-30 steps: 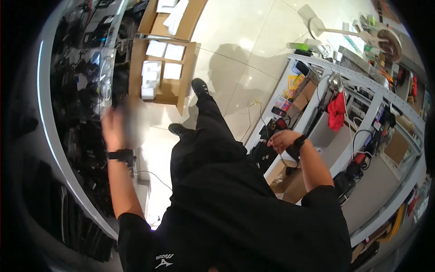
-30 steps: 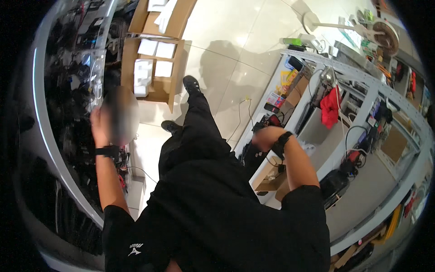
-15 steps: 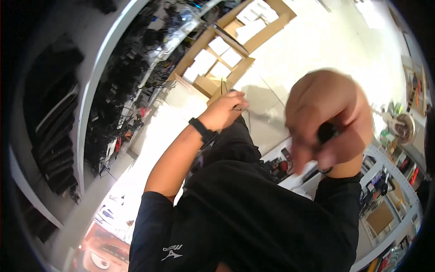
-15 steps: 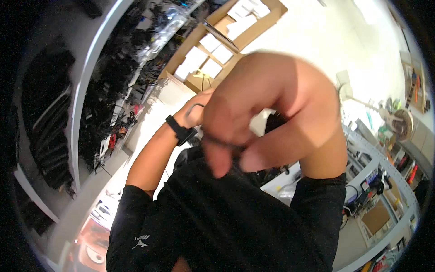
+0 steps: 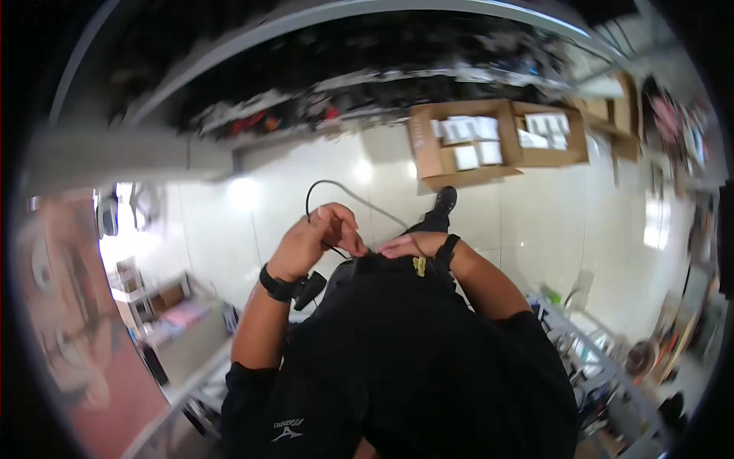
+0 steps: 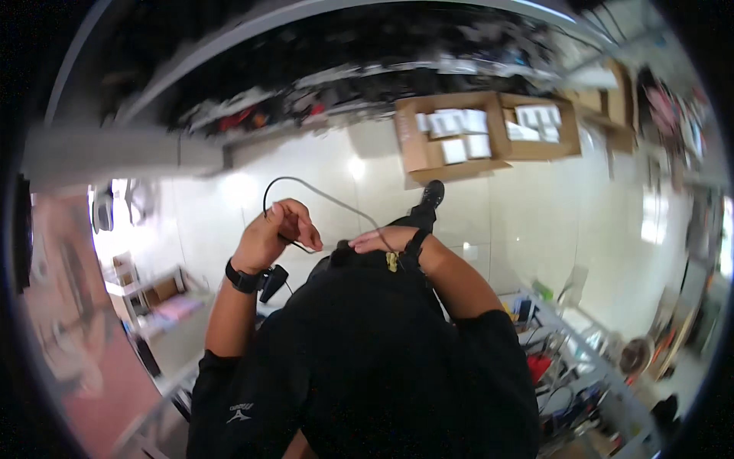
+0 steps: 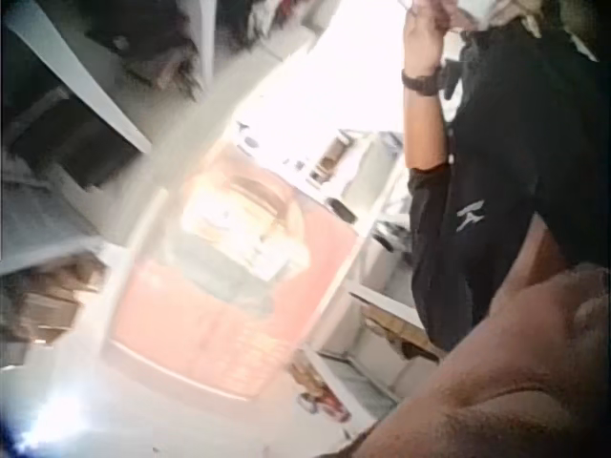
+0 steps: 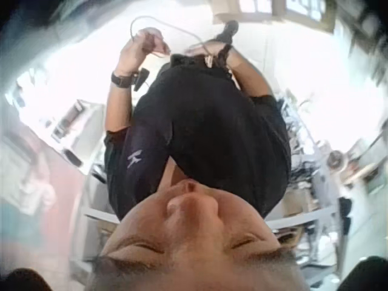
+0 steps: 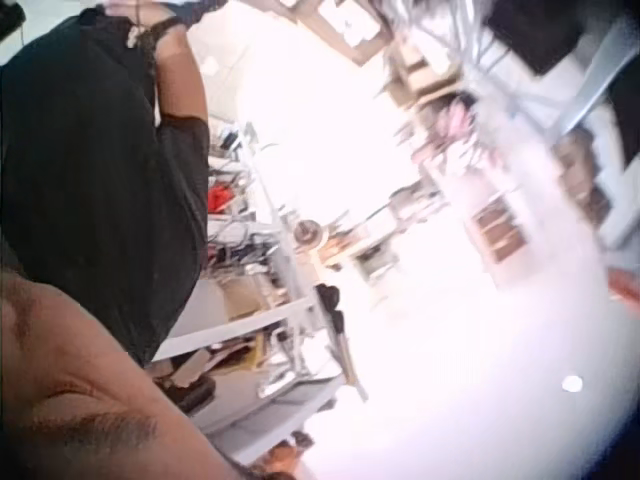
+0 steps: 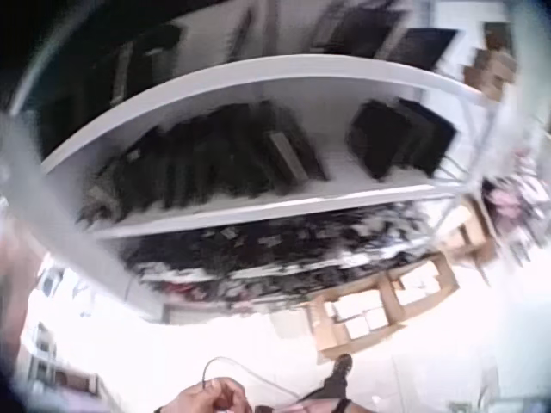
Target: The person sits at a desk and attempts to connect a laptop to a power source. They handle a power adapter and a white cable, moving around the room to find a suitable connection point. The person eventually plugs the cable into the laptop and the adapter, then returns to the desk to continue working.
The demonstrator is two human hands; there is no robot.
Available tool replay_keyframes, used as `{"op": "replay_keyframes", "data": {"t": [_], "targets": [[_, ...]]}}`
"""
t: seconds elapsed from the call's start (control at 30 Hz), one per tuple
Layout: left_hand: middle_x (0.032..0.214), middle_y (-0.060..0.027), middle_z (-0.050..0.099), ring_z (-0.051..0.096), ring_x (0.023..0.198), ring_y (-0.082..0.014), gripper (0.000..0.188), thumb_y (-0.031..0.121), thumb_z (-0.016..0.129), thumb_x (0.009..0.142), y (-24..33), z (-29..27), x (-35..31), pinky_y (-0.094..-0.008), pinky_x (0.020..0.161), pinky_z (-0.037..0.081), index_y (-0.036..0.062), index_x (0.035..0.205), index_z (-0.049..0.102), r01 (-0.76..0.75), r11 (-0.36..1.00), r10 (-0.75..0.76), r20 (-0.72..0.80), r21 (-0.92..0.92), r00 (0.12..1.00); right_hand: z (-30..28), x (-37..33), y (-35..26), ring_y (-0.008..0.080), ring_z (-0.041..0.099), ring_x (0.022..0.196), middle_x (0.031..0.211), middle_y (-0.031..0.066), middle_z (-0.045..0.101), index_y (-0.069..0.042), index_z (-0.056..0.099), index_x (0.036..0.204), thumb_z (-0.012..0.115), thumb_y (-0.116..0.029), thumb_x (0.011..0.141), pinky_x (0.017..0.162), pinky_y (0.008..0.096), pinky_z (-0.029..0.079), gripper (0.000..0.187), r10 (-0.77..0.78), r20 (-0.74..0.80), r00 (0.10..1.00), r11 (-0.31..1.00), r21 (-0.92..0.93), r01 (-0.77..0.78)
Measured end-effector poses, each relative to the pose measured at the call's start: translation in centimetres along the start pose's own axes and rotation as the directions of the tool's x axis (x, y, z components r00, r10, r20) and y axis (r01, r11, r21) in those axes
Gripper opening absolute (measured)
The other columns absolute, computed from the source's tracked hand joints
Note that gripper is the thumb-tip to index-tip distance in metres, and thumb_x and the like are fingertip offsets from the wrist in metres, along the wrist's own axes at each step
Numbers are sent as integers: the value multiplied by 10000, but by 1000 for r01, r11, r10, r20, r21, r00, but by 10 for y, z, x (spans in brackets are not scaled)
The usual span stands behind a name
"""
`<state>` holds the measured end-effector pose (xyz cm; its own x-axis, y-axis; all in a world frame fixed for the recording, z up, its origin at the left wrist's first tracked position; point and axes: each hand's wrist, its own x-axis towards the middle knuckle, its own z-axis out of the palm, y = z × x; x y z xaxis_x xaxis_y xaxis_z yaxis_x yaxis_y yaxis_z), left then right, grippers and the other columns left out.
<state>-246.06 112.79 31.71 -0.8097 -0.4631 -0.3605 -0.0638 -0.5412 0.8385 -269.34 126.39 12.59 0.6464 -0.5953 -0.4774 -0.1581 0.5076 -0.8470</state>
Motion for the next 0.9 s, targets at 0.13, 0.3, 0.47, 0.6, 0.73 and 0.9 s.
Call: {"op": "replay_keyframes", "data": {"t": [0.13,0.3,0.47,0.6,0.73,0.9], "targets": [[760,-86,603,672,831,-253,632,565,271,1097,-9,-51,-98,-385,818,544,22,1047,590,-56,990,96,-324,132,941,28,46,-22,242,703,946,1004,131,761,-16,715,1159,640,-455,970,870,366,533,484,116,-30,993,944,-306,-120],[774,-69,626,674,818,-210,622,557,287,1104,-26,-123,-162,-352,795,544,30,1042,612,-22,982,125,-561,187,818,26,68,-30,162,665,812,885,62,724,-45,729,1094,693,-319,936,753,323,530,318,226,-120,967,955,-170,-244],[804,-145,678,676,813,-243,734,615,285,1074,-29,-179,-149,-400,773,535,-7,970,662,531,759,-70,-764,377,641,29,103,-89,154,674,839,918,54,727,-31,713,1120,736,-199,891,777,307,536,285,177,19,984,937,-309,-163],[799,-173,702,707,716,-242,759,657,390,1032,-20,-220,-103,-376,722,555,-56,1052,649,681,624,-352,-640,384,683,16,142,-124,192,688,901,969,90,725,-34,701,1148,764,-221,863,832,327,541,347,148,1,989,881,-454,-131],[1061,-147,680,721,964,-222,451,411,531,1070,-36,-282,-75,-332,872,574,1,1256,542,282,957,-287,-336,-64,897,6,188,-149,282,696,941,1043,164,724,-25,682,1197,807,-354,816,863,368,542,519,18,-21,1000,830,-557,-27],[1281,-154,605,620,1239,-292,421,200,638,1020,3,-328,-61,-377,1009,527,11,1367,492,49,967,121,-624,249,772,-50,238,-187,200,695,887,990,132,719,-10,629,1165,737,-252,913,801,317,542,365,133,-139,981,960,-228,-163]]}}
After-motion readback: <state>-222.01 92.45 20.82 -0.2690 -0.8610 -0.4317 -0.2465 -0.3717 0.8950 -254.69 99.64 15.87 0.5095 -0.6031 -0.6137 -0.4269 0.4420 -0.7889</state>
